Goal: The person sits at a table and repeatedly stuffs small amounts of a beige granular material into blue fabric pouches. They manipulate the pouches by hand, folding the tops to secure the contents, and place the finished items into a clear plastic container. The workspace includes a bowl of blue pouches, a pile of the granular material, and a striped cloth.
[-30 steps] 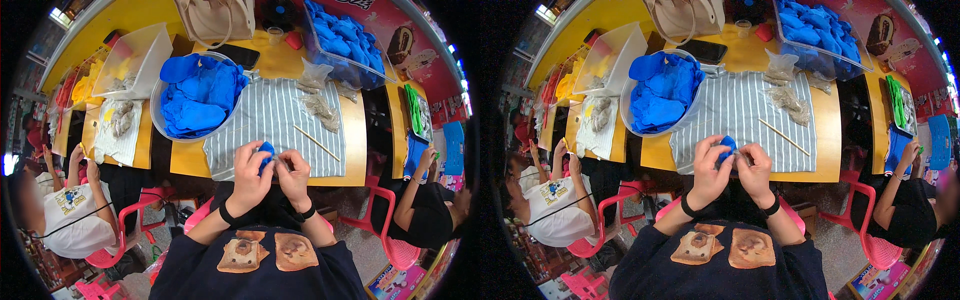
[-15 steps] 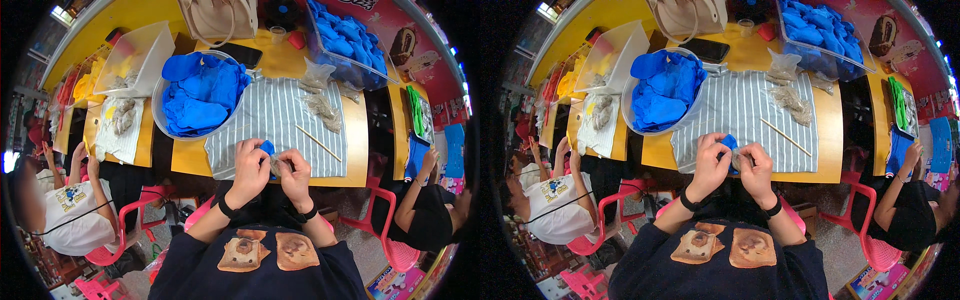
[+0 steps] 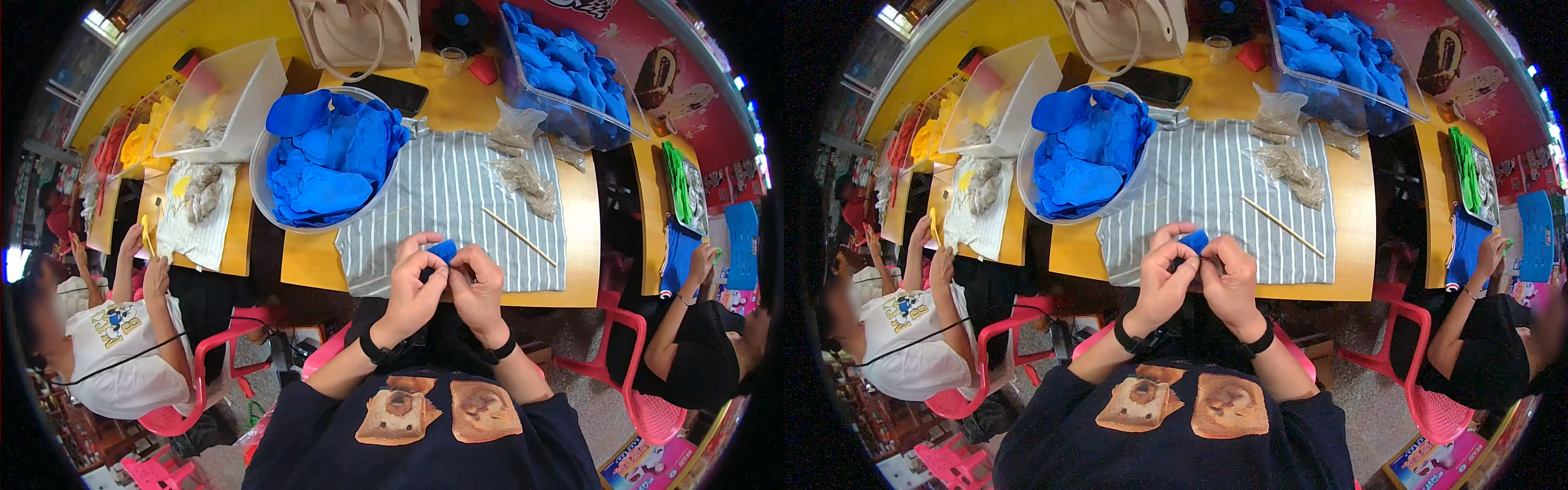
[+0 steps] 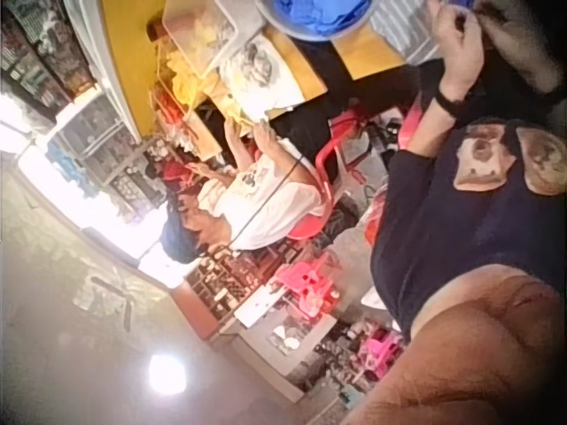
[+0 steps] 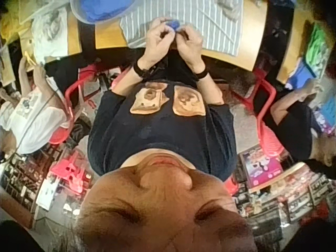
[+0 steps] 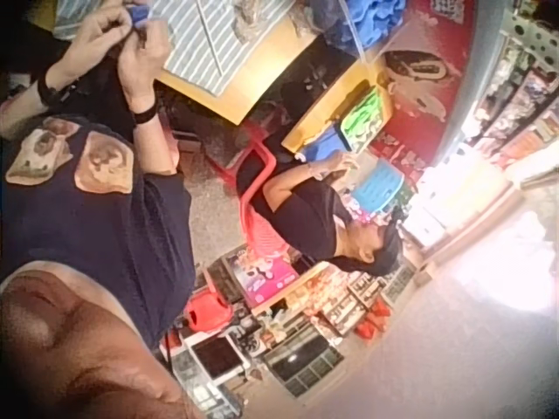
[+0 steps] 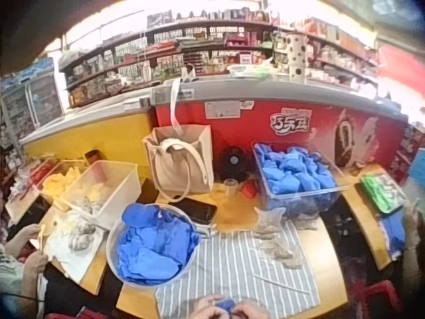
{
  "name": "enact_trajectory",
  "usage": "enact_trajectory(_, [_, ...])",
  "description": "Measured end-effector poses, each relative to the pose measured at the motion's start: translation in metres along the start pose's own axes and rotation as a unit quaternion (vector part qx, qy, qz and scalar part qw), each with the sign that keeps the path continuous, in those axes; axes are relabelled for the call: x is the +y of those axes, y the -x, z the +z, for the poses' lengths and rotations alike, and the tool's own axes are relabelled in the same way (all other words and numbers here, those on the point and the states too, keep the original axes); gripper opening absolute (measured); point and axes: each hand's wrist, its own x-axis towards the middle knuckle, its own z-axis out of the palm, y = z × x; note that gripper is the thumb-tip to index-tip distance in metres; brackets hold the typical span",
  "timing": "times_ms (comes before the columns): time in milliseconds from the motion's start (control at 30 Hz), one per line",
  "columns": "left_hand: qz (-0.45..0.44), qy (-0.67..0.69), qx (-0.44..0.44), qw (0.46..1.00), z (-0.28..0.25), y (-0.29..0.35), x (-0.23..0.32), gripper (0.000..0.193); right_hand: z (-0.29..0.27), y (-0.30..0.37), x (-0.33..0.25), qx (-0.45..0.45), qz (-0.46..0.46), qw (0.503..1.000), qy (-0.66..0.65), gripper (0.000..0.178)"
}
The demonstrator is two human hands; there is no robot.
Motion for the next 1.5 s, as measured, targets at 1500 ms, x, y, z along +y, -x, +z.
enact_trajectory(1500, [-0.127, 0.229, 0.01, 0.965, -0.001, 0.003, -0.016, 0.019, 0.001, 0.002, 0.006, 0.008, 0.158, 0.965, -0.209, 0.022])
